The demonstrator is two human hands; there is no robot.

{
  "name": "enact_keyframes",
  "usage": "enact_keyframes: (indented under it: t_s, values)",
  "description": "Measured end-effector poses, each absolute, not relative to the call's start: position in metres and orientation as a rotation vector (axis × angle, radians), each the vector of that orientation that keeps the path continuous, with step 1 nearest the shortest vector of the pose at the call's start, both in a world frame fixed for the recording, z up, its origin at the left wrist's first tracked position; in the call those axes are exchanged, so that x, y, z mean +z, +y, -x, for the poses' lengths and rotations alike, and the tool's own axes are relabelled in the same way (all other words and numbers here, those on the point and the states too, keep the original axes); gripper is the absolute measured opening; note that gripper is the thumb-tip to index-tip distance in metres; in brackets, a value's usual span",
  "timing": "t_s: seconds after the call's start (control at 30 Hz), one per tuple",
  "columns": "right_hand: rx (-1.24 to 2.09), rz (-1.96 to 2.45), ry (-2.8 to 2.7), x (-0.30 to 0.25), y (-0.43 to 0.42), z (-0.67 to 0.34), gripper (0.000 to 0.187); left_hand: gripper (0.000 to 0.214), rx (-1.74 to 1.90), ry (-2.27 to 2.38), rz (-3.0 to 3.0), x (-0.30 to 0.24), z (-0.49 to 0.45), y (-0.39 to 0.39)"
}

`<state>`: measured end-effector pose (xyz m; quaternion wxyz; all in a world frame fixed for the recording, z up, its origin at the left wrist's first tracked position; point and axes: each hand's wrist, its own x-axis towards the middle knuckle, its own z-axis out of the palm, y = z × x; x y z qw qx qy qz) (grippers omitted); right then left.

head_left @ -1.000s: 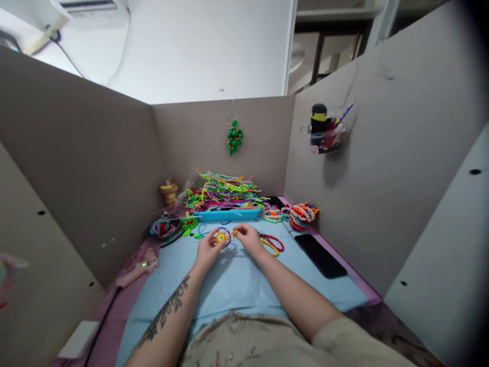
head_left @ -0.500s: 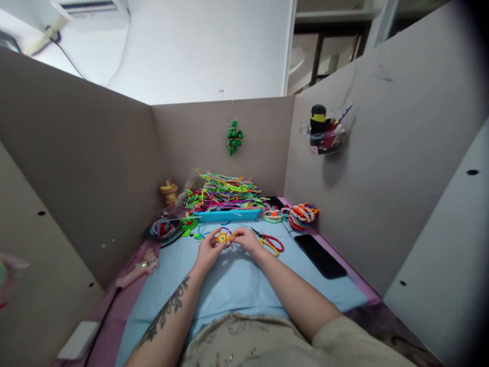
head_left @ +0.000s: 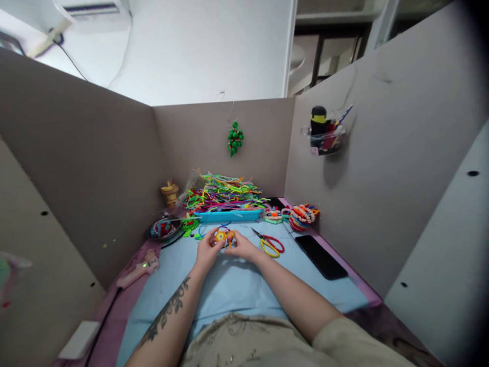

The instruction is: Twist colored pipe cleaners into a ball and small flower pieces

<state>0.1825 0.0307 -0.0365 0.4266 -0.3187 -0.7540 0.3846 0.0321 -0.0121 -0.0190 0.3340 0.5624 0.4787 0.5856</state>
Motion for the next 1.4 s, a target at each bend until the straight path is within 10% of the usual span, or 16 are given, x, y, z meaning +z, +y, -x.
enact_keyframes:
  t_s: [0.47, 1.4]
  values:
    - [0.702, 0.842, -1.727, -0.025, 0.028, -0.184, 0.014, 0.064, 1.523, 1.169, -1.310, -0.020, -0.033, -0.009]
    - [0.584, 1.080, -1.716, -0.043, 0.032, -0.170, 0.015, 0.064, 1.610, 1.205, -1.323, -0.018, -0.031, -0.011]
